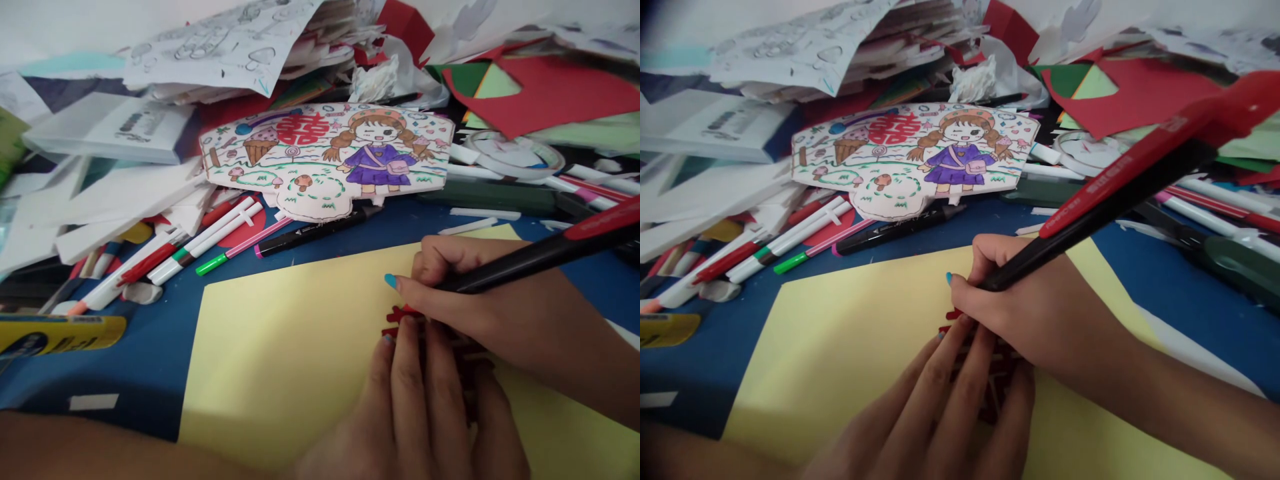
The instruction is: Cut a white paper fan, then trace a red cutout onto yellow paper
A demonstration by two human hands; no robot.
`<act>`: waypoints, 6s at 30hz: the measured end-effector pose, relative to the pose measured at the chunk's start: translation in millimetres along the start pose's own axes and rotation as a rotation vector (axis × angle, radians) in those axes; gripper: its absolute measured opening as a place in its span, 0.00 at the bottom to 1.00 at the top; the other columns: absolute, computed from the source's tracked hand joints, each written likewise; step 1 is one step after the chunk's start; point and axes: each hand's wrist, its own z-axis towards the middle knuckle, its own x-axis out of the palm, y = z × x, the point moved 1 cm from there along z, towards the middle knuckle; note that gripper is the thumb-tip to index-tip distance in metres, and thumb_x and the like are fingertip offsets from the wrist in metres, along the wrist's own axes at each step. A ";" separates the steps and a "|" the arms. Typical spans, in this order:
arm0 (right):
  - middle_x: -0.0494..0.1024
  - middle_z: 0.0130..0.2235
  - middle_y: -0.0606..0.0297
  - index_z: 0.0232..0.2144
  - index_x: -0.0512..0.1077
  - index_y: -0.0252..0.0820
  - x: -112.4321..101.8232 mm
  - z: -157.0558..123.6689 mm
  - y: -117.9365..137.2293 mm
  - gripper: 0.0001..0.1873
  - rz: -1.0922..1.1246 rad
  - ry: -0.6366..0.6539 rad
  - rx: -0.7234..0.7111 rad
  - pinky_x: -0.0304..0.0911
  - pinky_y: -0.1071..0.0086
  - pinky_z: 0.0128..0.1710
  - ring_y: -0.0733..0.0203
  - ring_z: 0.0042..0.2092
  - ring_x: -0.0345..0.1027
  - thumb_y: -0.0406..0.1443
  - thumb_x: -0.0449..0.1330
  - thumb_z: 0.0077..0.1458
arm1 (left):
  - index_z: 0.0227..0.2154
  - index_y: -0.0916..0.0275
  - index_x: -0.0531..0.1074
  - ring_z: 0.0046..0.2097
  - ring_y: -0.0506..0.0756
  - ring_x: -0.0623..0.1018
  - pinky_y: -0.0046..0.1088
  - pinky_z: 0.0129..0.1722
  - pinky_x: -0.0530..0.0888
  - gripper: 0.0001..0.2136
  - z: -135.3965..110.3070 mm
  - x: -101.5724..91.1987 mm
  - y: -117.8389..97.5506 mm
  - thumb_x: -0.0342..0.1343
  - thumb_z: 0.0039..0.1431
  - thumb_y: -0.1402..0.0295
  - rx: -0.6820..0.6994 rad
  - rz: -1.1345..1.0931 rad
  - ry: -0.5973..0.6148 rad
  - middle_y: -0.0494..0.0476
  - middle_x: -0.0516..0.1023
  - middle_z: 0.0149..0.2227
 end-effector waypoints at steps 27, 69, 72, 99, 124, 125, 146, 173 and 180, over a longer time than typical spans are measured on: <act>0.61 0.14 0.73 0.14 0.55 0.43 -3.0 -2.8 3.5 0.15 -0.110 -0.018 -0.079 0.51 0.76 0.14 0.69 0.18 0.57 0.36 0.56 0.44 | 0.44 0.65 0.72 0.49 0.57 0.76 0.29 0.48 0.75 0.13 2.8 5.4 -20.3 0.46 0.61 0.72 -0.236 -0.077 -0.076 0.58 0.77 0.46; 0.72 0.39 0.57 0.37 0.73 0.40 -40.8 9.6 -12.6 0.14 -1.029 -0.314 -0.228 0.47 0.66 0.24 0.54 0.33 0.68 0.39 0.51 0.56 | 0.51 0.68 0.66 0.53 0.59 0.73 0.31 0.50 0.72 0.18 2.7 -10.7 4.1 0.49 0.60 0.66 0.051 -0.082 0.086 0.64 0.74 0.50; 0.72 0.40 0.58 0.41 0.73 0.42 -39.8 10.3 -10.7 0.14 -1.047 -0.293 -0.205 0.46 0.67 0.23 0.55 0.33 0.68 0.40 0.54 0.56 | 0.52 0.68 0.65 0.54 0.59 0.72 0.31 0.51 0.71 0.18 0.8 -9.3 2.7 0.43 0.62 0.68 0.043 -0.066 0.088 0.62 0.73 0.51; 0.73 0.26 0.65 0.53 0.69 0.41 -64.9 56.4 34.3 0.24 -0.722 -0.317 -0.378 0.59 0.69 0.28 0.61 0.27 0.67 0.33 0.50 0.54 | 0.49 0.72 0.69 0.53 0.67 0.72 0.40 0.49 0.73 0.21 2.2 -7.8 3.5 0.40 0.60 0.67 0.073 -0.142 0.022 0.73 0.73 0.50; 0.71 0.53 0.67 0.64 0.49 0.53 -78.6 50.6 33.8 0.34 -0.526 -0.194 -0.476 0.63 0.64 0.42 0.56 0.49 0.67 0.30 0.49 0.55 | 0.49 0.72 0.70 0.53 0.67 0.72 0.39 0.48 0.75 0.20 3.0 -8.2 3.3 0.40 0.61 0.67 0.070 -0.144 0.016 0.73 0.72 0.49; 0.71 0.53 0.67 0.64 0.49 0.53 -78.8 50.1 34.0 0.34 -0.530 -0.196 -0.477 0.63 0.65 0.41 0.56 0.49 0.68 0.31 0.49 0.55 | 0.49 0.72 0.70 0.52 0.67 0.72 0.39 0.48 0.74 0.20 3.1 -8.2 3.1 0.40 0.61 0.67 0.070 -0.144 0.014 0.73 0.72 0.50; 0.72 0.52 0.59 0.54 0.67 0.47 -121.4 78.9 -20.9 0.23 -1.171 -0.351 -0.288 0.61 0.61 0.37 0.47 0.49 0.67 0.39 0.48 0.57 | 0.49 0.73 0.70 0.52 0.67 0.72 0.40 0.47 0.75 0.20 2.5 -8.4 3.3 0.42 0.60 0.67 0.098 -0.147 0.001 0.74 0.72 0.50; 0.72 0.19 0.70 0.30 0.79 0.43 -199.9 30.2 -47.8 0.10 -0.606 0.290 0.320 0.57 0.74 0.25 0.70 0.22 0.62 0.34 0.56 0.54 | 0.49 0.70 0.70 0.52 0.65 0.73 0.37 0.46 0.76 0.18 1.4 -8.6 5.1 0.43 0.60 0.68 0.097 -0.155 -0.012 0.68 0.71 0.51; 0.66 0.13 0.72 0.26 0.79 0.42 -210.9 14.8 -39.2 0.09 -0.744 -0.143 0.305 0.53 0.72 0.23 0.70 0.19 0.56 0.29 0.59 0.50 | 0.53 0.69 0.66 0.55 0.64 0.70 0.37 0.50 0.74 0.19 -3.3 -7.3 2.4 0.44 0.61 0.69 0.051 -0.163 0.034 0.68 0.69 0.54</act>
